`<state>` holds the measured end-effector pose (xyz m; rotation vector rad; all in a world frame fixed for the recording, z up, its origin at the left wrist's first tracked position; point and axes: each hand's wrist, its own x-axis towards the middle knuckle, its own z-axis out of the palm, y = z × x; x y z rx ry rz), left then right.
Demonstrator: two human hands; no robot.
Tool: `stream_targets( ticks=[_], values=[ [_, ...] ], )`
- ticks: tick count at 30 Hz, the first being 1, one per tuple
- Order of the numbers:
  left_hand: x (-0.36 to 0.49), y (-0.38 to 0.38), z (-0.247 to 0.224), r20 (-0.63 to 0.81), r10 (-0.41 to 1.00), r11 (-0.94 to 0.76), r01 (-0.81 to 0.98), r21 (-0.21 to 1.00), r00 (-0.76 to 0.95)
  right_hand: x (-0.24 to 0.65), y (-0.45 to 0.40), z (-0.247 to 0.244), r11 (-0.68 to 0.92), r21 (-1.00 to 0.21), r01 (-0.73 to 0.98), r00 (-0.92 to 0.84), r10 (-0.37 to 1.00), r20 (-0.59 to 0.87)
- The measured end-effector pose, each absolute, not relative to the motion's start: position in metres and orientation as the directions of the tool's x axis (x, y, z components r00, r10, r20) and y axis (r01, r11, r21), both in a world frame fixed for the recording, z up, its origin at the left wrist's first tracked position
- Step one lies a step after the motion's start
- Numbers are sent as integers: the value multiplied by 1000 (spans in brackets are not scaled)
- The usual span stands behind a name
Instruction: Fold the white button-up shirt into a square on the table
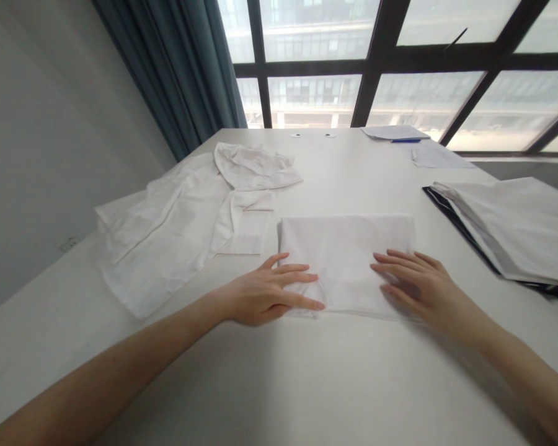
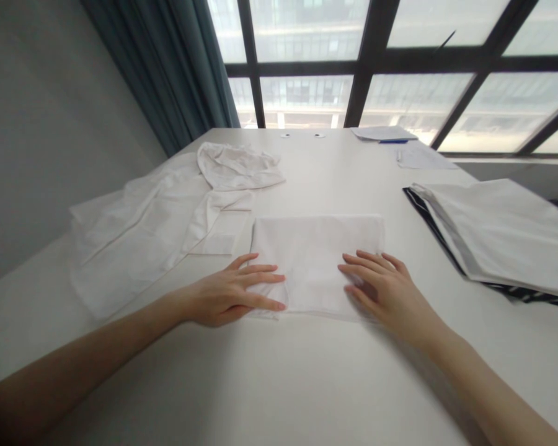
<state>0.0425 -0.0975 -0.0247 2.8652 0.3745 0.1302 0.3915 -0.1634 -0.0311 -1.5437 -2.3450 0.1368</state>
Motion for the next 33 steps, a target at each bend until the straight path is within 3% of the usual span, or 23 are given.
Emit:
stream_targets(
  ticks=[3, 8, 14, 19, 25, 33],
  values=[
    [43, -99, -26, 94, 264, -934, 230, 275, 960, 378, -166, -33, 475, -283, 833, -382, 865, 326],
    [41, -97, -32, 134, 362, -905, 313, 289, 923, 363, -172, -32, 644, -324, 693, -590, 765, 259],
    [41, -93, -40, 146, 483, -858, 433, 276, 864, 365, -170, -31, 696, -278, 662, -647, 718, 257],
    [43, -94, -38, 143, 480, -860, 431, 273, 866, 363, -171, -29, 680, -318, 661, -622, 733, 275],
    [42, -92, -37, 160, 489, -847, 423, 323, 858, 367, -170, -19, 638, -394, 662, -621, 761, 188],
    [38, -91, -33, 283, 348, -905, 242, 351, 894, 370, -174, -15, 531, -546, 647, -512, 834, 204]
  ],
)
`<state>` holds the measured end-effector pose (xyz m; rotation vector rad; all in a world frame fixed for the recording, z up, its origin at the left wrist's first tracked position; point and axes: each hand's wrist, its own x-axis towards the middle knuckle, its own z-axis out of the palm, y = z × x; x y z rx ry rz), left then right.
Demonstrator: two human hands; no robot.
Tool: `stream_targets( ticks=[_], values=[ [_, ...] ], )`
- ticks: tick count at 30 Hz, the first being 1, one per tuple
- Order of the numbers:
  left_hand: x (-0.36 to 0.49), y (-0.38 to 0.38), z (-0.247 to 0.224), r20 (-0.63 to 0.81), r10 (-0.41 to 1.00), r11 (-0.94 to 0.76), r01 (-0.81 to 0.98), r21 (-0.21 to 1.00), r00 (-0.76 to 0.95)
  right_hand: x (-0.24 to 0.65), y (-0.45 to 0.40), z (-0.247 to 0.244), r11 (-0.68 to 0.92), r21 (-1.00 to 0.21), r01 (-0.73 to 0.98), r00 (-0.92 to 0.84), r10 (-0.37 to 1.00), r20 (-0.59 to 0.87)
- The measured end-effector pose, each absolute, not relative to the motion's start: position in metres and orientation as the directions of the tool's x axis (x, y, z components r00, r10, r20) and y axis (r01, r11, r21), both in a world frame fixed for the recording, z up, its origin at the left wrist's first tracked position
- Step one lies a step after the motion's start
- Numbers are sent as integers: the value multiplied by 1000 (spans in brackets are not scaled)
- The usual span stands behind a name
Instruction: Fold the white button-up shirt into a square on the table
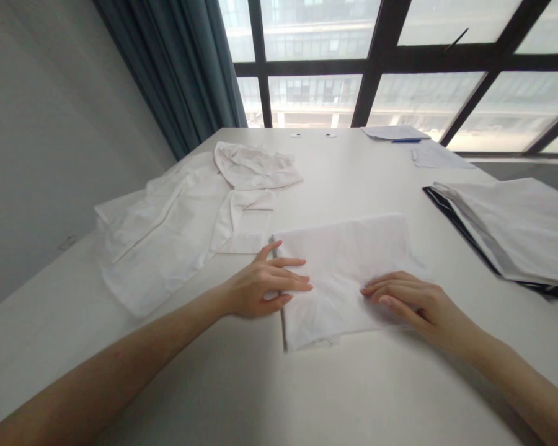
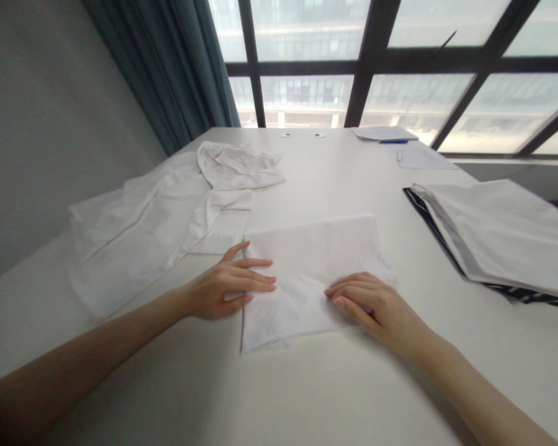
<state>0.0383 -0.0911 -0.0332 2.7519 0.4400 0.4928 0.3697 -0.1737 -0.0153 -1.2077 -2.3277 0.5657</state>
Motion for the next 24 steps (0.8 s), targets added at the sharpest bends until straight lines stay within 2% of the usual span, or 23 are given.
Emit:
stream_targets(
  ticks=[2, 5, 9, 17, 20, 24],
  values=[
    [39, -91, -35, 308, 369, -903, 260, 341, 877, 369, -174, -19, 517, -538, 665, -482, 848, 219],
    [40, -89, -40, 327, 457, -880, 367, 301, 827, 368, -172, -27, 541, -461, 704, -487, 840, 241],
    [42, -86, -45, 276, 609, -792, 548, 271, 744, 369, -169, -34, 559, -353, 750, -510, 829, 228],
    [45, -88, -47, 242, 698, -716, 660, 227, 674, 374, -168, -29, 545, -338, 768, -544, 832, 105],
    [44, -85, -50, 278, 744, -667, 694, 270, 608, 375, -167, -28, 541, -347, 766, -542, 834, 105],
    [42, -81, -50, 365, 749, -663, 635, 397, 553, 377, -167, -25, 543, -378, 750, -554, 828, 91]
  ],
)
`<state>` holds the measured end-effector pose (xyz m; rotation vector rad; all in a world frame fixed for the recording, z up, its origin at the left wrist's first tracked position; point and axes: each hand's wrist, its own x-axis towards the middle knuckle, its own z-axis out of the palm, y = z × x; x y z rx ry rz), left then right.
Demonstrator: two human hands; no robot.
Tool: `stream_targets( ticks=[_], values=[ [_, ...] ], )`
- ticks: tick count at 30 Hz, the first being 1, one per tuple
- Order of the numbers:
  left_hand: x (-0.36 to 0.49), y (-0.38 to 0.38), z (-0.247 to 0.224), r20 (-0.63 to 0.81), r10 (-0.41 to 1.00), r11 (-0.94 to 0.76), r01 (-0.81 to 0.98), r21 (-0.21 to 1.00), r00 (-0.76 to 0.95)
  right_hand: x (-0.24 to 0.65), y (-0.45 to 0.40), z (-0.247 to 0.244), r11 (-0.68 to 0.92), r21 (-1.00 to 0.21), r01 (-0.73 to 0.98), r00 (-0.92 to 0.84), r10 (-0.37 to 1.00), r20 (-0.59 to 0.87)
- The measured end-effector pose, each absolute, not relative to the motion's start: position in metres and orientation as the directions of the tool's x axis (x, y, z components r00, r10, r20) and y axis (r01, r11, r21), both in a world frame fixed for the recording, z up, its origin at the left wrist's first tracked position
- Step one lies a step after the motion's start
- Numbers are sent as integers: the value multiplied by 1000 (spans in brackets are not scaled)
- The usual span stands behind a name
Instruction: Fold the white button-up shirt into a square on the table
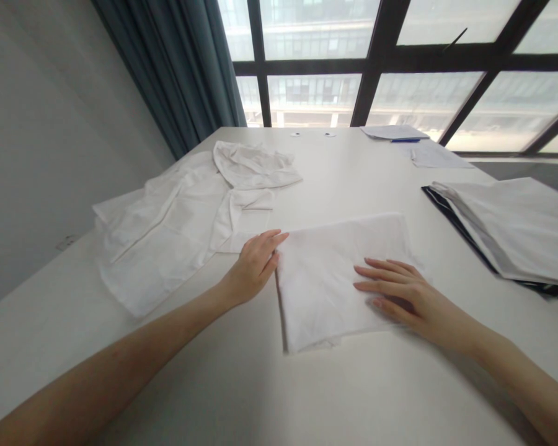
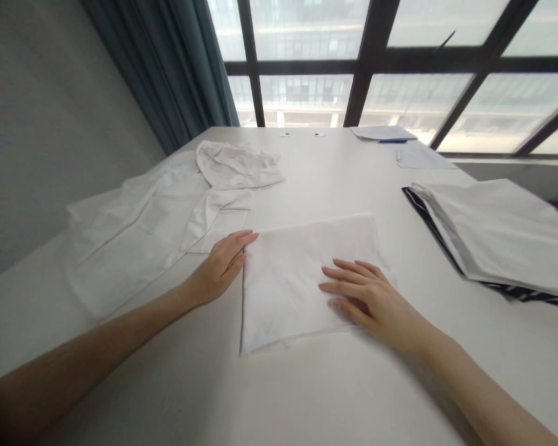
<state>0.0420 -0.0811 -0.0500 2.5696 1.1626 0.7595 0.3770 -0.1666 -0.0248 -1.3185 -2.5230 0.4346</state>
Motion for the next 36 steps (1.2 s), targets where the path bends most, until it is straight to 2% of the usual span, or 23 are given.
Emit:
stream_targets(
  ticks=[4, 9, 13, 16, 19, 22, 25, 30, 36],
  values=[
    [41, -80, -48, 403, 751, -661, 593, 460, 523, 381, -167, -17, 545, -401, 736, -565, 821, 78],
    [41, -77, -53, 407, 741, -671, 587, 452, 534, 384, -168, -11, 579, -400, 711, -601, 795, 84],
    [40, -75, -58, 406, 742, -670, 597, 442, 533, 386, -165, -19, 636, -342, 691, -606, 769, 204],
    [40, -78, -55, 435, 726, -686, 610, 398, 533, 384, -164, -28, 660, -267, 702, -590, 749, 302],
    [40, -84, -50, 450, 644, -759, 589, 277, 619, 377, -166, -32, 665, -174, 727, -595, 735, 325],
    [41, -90, -43, 363, 496, -867, 474, 155, 789, 369, -169, -34, 668, -88, 739, -624, 728, 285],
    [41, -91, -39, 226, 408, -913, 391, 118, 884, 366, -171, -36, 669, -48, 742, -648, 734, 203],
    [40, -89, -37, 79, 412, -907, 399, 136, 908, 380, -168, -38, 621, -75, 780, -618, 784, 66],
    [37, -88, -38, 29, 405, -904, 395, 160, 914, 414, -161, -38, 519, -156, 841, -526, 850, -6]
  ],
)
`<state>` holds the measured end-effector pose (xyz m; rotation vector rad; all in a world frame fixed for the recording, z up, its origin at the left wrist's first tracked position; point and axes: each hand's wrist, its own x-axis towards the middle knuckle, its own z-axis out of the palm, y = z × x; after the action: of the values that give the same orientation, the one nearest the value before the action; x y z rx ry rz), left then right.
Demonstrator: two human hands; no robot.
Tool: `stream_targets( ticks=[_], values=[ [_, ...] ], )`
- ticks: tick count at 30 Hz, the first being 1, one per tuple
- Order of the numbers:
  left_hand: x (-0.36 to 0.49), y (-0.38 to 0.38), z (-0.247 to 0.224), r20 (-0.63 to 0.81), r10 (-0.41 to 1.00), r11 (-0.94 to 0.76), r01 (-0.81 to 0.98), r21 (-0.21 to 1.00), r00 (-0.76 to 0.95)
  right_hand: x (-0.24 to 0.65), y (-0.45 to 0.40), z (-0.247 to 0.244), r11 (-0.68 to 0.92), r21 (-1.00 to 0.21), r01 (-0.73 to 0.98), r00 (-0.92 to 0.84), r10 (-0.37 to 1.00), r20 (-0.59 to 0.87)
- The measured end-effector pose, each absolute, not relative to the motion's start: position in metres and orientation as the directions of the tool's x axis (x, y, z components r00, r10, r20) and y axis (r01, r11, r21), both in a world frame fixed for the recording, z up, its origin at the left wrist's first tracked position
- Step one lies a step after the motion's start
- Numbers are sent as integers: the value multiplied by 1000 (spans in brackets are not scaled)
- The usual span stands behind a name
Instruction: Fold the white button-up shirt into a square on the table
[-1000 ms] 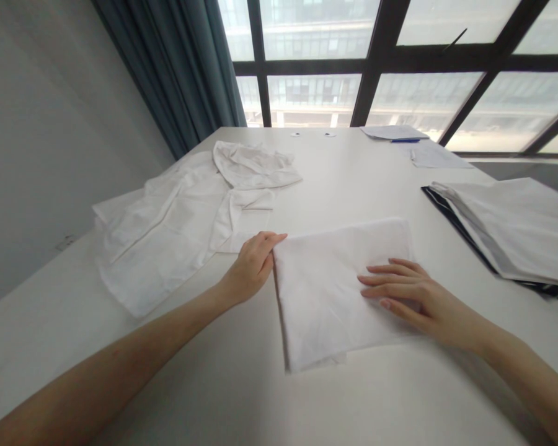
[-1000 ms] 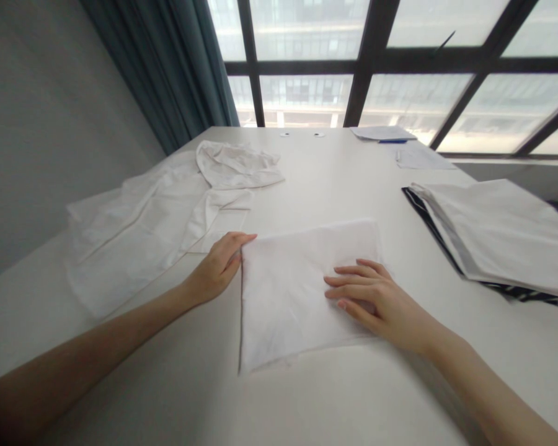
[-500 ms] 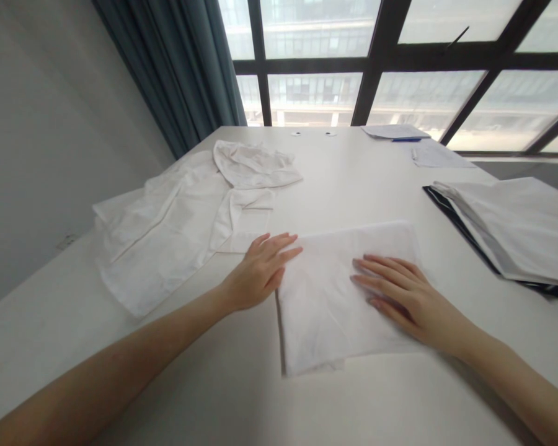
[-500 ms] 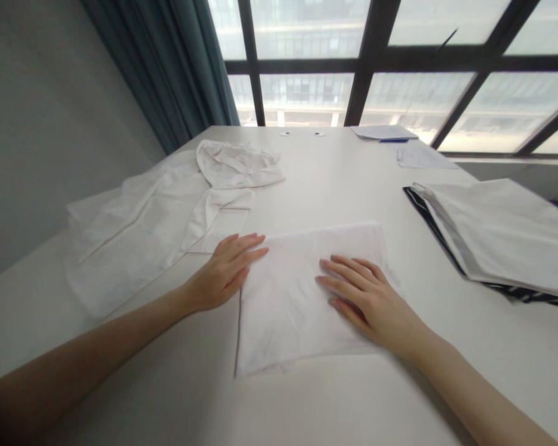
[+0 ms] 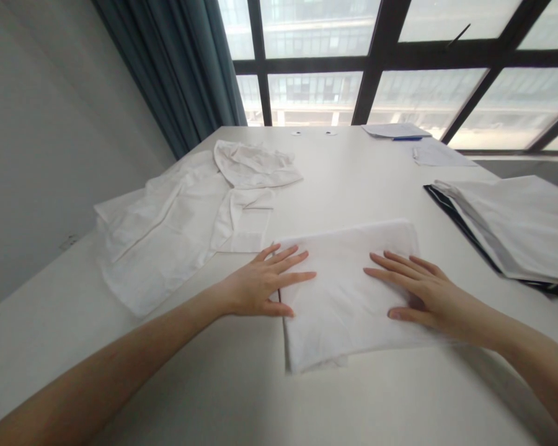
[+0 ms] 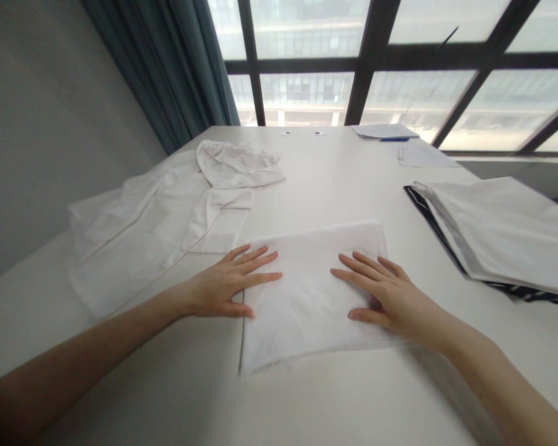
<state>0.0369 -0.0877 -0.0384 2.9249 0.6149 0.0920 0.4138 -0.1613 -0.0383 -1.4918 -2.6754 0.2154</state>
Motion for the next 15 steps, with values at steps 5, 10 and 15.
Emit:
stream_targets(
  ticks=[5, 10, 15],
  values=[
    [36, -87, -40, 32, 404, -900, 391, 192, 914, 434, -158, -23, 382, -422, 822, -432, 901, -28],
    [36, -88, -39, 61, 412, -895, 391, 215, 909, 436, -150, -20, 57, -559, 827, 32, 988, 148],
    [35, -87, -43, 188, 503, -853, 449, 266, 844, 431, -143, -40, 57, -576, 816, 118, 958, 263]
  ],
)
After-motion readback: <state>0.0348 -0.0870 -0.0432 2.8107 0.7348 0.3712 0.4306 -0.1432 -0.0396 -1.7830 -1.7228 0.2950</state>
